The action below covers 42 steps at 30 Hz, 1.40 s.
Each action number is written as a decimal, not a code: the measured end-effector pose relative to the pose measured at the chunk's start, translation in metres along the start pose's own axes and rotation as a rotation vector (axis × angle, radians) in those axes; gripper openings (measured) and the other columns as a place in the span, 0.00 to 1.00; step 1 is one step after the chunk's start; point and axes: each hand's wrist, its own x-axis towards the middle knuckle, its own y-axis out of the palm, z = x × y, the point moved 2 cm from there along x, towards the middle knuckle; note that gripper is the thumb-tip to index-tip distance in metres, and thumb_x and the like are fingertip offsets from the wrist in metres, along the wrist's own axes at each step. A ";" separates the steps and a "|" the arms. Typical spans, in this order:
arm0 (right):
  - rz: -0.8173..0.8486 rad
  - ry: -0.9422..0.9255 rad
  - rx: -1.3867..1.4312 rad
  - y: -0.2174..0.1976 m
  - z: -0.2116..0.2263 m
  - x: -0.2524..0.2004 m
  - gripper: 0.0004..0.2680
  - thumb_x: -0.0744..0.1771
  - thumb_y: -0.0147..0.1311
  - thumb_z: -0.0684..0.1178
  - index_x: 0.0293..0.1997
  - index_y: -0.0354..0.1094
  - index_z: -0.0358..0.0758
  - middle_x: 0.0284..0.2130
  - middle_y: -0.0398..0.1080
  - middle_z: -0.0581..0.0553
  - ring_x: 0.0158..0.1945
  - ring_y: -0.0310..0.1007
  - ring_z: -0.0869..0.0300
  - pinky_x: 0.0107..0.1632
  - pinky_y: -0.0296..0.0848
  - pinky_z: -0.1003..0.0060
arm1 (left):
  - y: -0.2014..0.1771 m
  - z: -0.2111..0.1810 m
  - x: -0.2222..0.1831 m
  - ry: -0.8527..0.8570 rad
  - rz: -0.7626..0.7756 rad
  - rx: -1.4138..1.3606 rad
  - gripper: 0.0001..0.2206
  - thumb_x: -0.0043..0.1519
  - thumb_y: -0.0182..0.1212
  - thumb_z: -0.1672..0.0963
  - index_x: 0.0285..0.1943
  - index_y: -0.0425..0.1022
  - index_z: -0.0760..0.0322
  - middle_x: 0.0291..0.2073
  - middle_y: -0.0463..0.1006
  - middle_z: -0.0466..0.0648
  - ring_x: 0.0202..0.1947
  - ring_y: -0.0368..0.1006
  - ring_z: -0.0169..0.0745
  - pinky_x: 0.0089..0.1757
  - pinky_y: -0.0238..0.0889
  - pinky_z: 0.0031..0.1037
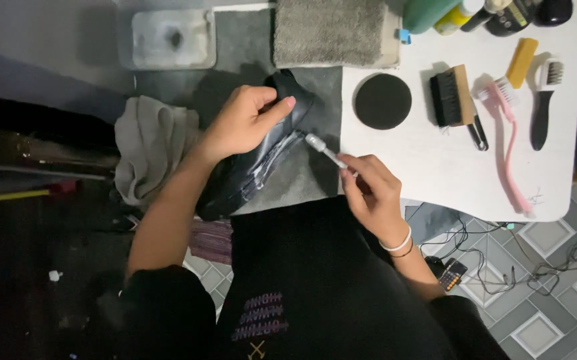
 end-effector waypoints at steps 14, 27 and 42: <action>0.107 -0.057 -0.017 0.010 -0.003 0.016 0.03 0.68 0.56 0.35 0.35 0.72 0.28 0.30 0.73 0.32 0.30 0.73 0.35 0.31 0.70 0.57 | 0.002 0.026 0.002 0.044 -0.017 -0.054 0.24 0.72 0.61 0.55 0.19 0.62 0.62 0.13 0.66 0.44 0.24 0.60 0.27 0.24 0.48 0.23; 0.084 -0.028 0.002 0.013 0.004 0.031 0.06 0.69 0.55 0.34 0.31 0.70 0.28 0.26 0.72 0.32 0.29 0.73 0.34 0.34 0.73 0.57 | 0.000 0.045 0.005 -0.037 -0.008 -0.124 0.25 0.73 0.59 0.52 0.18 0.63 0.58 0.13 0.66 0.38 0.19 0.55 0.25 0.23 0.46 0.22; 0.194 0.050 -0.056 0.006 0.026 0.050 0.05 0.69 0.55 0.36 0.32 0.71 0.31 0.24 0.73 0.35 0.21 0.69 0.46 0.27 0.66 0.61 | 0.004 0.048 0.004 -0.005 -0.034 -0.119 0.25 0.73 0.59 0.52 0.18 0.66 0.61 0.11 0.68 0.44 0.19 0.60 0.27 0.24 0.50 0.22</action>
